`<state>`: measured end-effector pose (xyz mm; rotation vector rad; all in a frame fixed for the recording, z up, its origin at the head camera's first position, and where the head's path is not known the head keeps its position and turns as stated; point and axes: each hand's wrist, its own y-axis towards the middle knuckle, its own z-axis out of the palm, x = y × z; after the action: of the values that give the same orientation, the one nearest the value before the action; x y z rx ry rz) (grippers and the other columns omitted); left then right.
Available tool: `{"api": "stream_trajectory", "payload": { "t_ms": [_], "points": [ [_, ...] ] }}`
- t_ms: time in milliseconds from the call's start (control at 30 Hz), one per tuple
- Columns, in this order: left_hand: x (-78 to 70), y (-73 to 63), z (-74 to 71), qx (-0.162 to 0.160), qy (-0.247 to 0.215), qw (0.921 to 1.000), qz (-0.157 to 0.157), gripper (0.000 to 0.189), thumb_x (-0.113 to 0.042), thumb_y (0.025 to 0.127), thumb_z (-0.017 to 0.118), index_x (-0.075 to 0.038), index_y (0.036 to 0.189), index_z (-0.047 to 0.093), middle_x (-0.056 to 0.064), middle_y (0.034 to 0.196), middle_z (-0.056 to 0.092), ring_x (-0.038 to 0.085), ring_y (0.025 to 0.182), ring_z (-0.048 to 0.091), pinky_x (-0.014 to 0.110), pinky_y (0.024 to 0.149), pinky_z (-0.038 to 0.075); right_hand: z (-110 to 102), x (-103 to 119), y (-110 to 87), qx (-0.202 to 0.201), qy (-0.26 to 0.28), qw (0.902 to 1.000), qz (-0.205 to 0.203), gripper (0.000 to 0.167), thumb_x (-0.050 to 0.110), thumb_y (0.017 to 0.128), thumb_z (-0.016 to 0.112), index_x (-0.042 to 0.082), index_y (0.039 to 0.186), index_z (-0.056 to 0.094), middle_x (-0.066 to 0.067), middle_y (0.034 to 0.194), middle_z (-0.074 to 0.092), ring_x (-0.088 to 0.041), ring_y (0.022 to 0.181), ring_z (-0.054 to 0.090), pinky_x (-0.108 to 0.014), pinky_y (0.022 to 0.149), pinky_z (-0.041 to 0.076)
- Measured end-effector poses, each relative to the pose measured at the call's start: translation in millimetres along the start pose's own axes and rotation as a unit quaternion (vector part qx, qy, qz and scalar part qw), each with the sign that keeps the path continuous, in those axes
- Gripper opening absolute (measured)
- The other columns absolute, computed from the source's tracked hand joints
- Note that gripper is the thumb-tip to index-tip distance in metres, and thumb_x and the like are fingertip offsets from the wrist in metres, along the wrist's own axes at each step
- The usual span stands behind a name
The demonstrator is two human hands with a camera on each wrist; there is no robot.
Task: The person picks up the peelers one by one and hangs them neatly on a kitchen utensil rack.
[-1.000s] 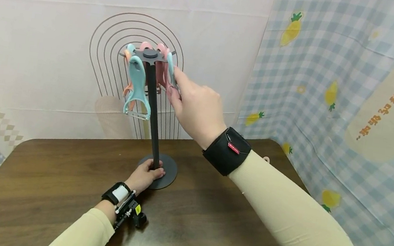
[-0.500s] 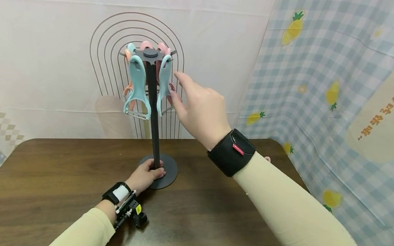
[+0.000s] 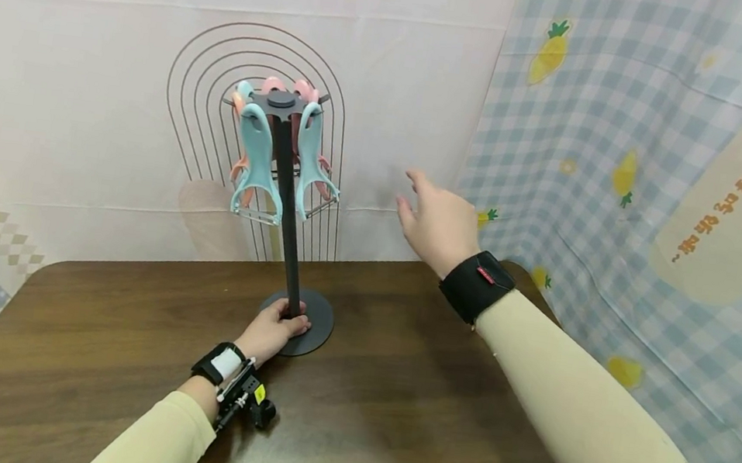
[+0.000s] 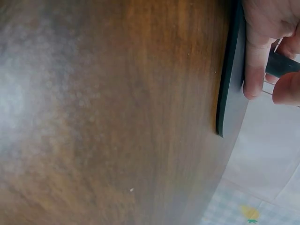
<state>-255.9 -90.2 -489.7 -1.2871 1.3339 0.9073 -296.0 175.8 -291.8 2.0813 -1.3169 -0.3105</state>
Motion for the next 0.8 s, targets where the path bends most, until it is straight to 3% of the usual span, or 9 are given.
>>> {"api": "stream_trajectory", "payload": {
  "t_ms": [133,233,333,433,567,667,733,800],
  "points": [
    [0.4,0.2,0.0,0.001,0.0,1.0,0.001,0.038,-0.013,0.1,0.053,0.003,0.134,0.047,0.017,0.12,0.059,0.026,0.109,0.063,0.037,0.095,0.048,16.1,-36.6,-11.9,0.051,-0.02,0.997,0.055,0.041,0.027,0.097,0.058,0.005,0.131,0.053,-0.016,0.112,0.068,-0.023,0.051,0.057,-0.034,0.038,0.032],
    [0.5,0.2,-0.3,0.001,-0.001,1.0,0.003,0.039,-0.013,0.1,0.053,0.003,0.134,0.047,0.018,0.12,0.059,0.027,0.109,0.062,0.038,0.096,0.048,25.0,-61.6,-21.9,0.117,-0.03,0.9863,0.112,0.043,0.027,0.099,0.055,0.003,0.133,0.052,-0.02,0.108,0.068,-0.023,0.047,0.052,-0.037,0.041,0.037],
    [1.5,0.5,-0.4,0.001,-0.001,1.0,0.006,0.038,-0.013,0.1,0.054,0.003,0.134,0.047,0.018,0.12,0.058,0.027,0.109,0.063,0.037,0.095,0.049,31.9,-85.6,-33.5,0.188,-0.036,0.9672,0.168,0.047,0.031,0.099,0.052,0.0,0.134,0.05,-0.024,0.101,0.066,-0.031,0.063,0.061,-0.044,0.052,0.046],
    [1.6,0.8,-0.3,-0.001,-0.005,1.0,0.001,0.038,-0.012,0.1,0.054,0.003,0.134,0.047,0.017,0.12,0.058,0.026,0.108,0.063,0.035,0.094,0.049,39.5,-108.5,-46.2,0.244,-0.053,0.9487,0.194,0.048,0.032,0.098,0.052,-0.005,0.128,0.053,-0.026,0.098,0.065,-0.038,0.076,0.062,-0.05,0.063,0.05],
    [0.8,0.5,-0.6,0.0,-0.01,0.9999,-0.001,0.038,-0.011,0.1,0.054,0.003,0.134,0.047,0.018,0.12,0.058,0.026,0.108,0.063,0.034,0.094,0.049,49.4,-135.8,-63.2,0.325,-0.052,0.9157,0.231,0.039,0.032,0.097,0.053,-0.006,0.105,0.06,-0.02,0.085,0.063,-0.033,0.072,0.06,-0.047,0.064,0.049],
    [0.3,0.2,-0.9,0.001,-0.007,1.0,0.002,0.039,-0.012,0.1,0.053,0.004,0.134,0.046,0.019,0.121,0.058,0.027,0.109,0.063,0.035,0.095,0.049,51.0,-147.1,-73.5,0.379,-0.031,0.8858,0.266,0.035,0.032,0.098,0.052,0.001,0.084,0.059,-0.01,0.069,0.055,-0.026,0.064,0.055,-0.041,0.062,0.044],
    [-0.1,0.5,-1.1,0.0,-0.006,1.0,-0.001,0.039,-0.013,0.1,0.054,0.003,0.134,0.047,0.018,0.121,0.058,0.026,0.109,0.063,0.035,0.095,0.049,48.0,-148.6,-78.7,0.392,-0.02,0.8762,0.279,0.036,0.03,0.098,0.053,0.003,0.076,0.059,-0.008,0.066,0.052,-0.025,0.062,0.053,-0.039,0.061,0.043],
    [0.1,1.0,-1.3,0.002,-0.007,1.0,0.002,0.039,-0.012,0.1,0.054,0.004,0.135,0.046,0.019,0.121,0.058,0.027,0.109,0.062,0.036,0.096,0.048,44.9,-148.6,-83.0,0.394,-0.011,0.8735,0.286,0.038,0.028,0.097,0.054,0.004,0.069,0.059,-0.008,0.065,0.052,-0.025,0.062,0.052,-0.038,0.061,0.043]
  ]
}}
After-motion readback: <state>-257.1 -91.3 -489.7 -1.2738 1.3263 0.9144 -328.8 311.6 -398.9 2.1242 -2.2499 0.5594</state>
